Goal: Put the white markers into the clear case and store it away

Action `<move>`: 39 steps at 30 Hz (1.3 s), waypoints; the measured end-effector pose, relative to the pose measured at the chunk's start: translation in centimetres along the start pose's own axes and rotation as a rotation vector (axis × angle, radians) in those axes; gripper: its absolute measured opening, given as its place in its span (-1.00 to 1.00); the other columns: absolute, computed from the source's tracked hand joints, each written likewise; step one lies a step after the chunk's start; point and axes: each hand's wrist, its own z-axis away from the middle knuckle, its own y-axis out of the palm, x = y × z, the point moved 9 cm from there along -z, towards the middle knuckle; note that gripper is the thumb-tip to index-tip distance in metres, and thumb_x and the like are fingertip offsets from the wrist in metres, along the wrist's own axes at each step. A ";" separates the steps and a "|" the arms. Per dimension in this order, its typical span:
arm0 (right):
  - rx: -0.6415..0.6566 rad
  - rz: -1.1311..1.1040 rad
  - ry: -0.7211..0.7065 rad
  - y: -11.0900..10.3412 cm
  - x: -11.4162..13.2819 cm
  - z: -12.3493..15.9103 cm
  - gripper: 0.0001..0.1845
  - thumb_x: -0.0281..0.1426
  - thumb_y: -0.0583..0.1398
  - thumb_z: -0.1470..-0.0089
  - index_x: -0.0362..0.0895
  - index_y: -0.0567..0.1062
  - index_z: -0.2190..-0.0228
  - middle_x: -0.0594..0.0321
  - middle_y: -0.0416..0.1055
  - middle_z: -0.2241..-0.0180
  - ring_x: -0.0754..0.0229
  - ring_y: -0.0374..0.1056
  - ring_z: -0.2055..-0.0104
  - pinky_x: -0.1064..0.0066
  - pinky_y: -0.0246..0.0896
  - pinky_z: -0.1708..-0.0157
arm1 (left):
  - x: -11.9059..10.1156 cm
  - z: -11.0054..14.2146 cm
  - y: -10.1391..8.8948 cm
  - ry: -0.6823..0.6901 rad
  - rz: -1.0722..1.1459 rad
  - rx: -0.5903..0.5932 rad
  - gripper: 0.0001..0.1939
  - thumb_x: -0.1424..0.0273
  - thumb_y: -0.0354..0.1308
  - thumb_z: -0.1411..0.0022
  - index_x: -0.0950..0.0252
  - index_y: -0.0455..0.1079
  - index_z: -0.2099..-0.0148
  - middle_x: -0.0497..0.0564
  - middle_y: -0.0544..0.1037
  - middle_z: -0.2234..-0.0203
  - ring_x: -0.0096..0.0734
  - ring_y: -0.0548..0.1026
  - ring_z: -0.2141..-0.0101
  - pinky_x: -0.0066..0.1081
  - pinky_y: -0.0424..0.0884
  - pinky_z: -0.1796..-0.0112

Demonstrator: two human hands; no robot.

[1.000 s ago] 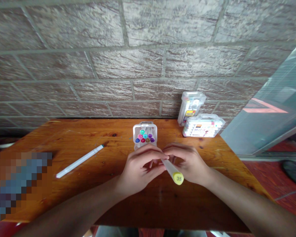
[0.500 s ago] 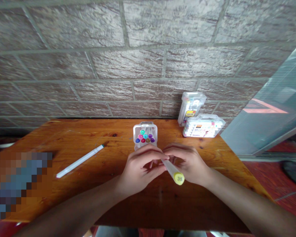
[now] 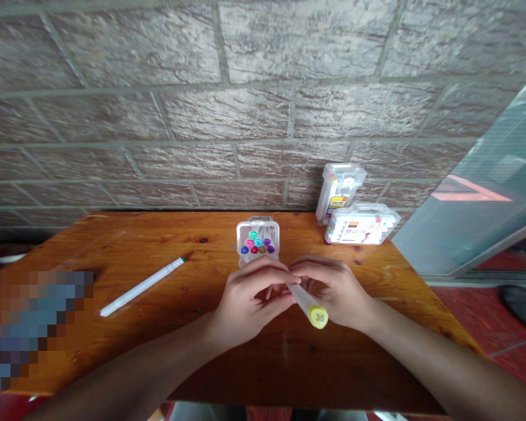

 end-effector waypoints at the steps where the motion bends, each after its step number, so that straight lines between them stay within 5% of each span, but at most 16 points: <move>1: 0.000 0.000 -0.001 0.0 0.0 0.0 -0.89 -0.48 0.36 -0.21 -0.11 0.58 0.20 0.15 0.55 0.27 0.23 0.47 0.40 0.44 0.39 0.43 | 0.0 0.0 0.0 0.000 -0.001 0.000 -0.84 0.50 0.40 -0.25 0.30 0.61 0.10 0.08 0.61 0.27 -0.48 0.54 0.41 -0.53 0.47 0.45; 21: 0.009 0.012 -0.003 0.1 0.2 0.0 -0.91 -0.46 0.34 -0.23 -0.10 0.58 0.20 0.15 0.57 0.27 0.20 0.48 0.38 0.42 0.41 0.41 | 0.0 0.0 0.0 -0.003 0.000 0.002 -0.82 0.53 0.40 -0.23 0.33 0.59 0.09 0.09 0.61 0.28 -0.49 0.53 0.45 -0.52 0.45 0.46; 31: -0.074 0.029 0.043 -1.7 0.0 -0.4 -0.86 -0.42 0.33 -0.27 -0.13 0.62 0.13 0.13 0.62 0.27 0.19 0.51 0.35 0.39 0.46 0.35 | -0.1 -0.3 -2.2 -0.084 -0.070 -0.146 -0.78 0.57 0.39 -0.20 0.29 0.58 0.10 0.05 0.72 0.27 -0.36 0.69 0.27 -0.43 0.62 0.18; 34: -0.169 -0.112 0.140 -2.9 -1.5 -0.5 -0.80 -0.36 0.42 -0.17 -0.14 0.67 0.15 0.13 0.64 0.30 0.21 0.52 0.41 0.43 0.47 0.43 | 0.4 -0.2 -3.1 -0.134 -0.041 -0.223 -0.83 0.54 0.37 -0.23 0.29 0.60 0.12 0.05 0.73 0.27 -0.33 0.70 0.27 -0.40 0.64 0.19; 39: -0.295 -0.526 0.324 -4.4 -4.1 -0.7 -0.73 -0.34 0.54 0.05 -0.14 0.71 0.27 0.31 0.56 0.56 0.34 0.37 0.67 0.53 0.36 0.67 | 1.5 -0.3 -4.5 -0.263 0.020 -0.353 -0.87 0.42 0.40 -0.24 0.31 0.59 0.15 0.01 0.72 0.39 -0.43 0.64 0.47 -0.54 0.52 0.49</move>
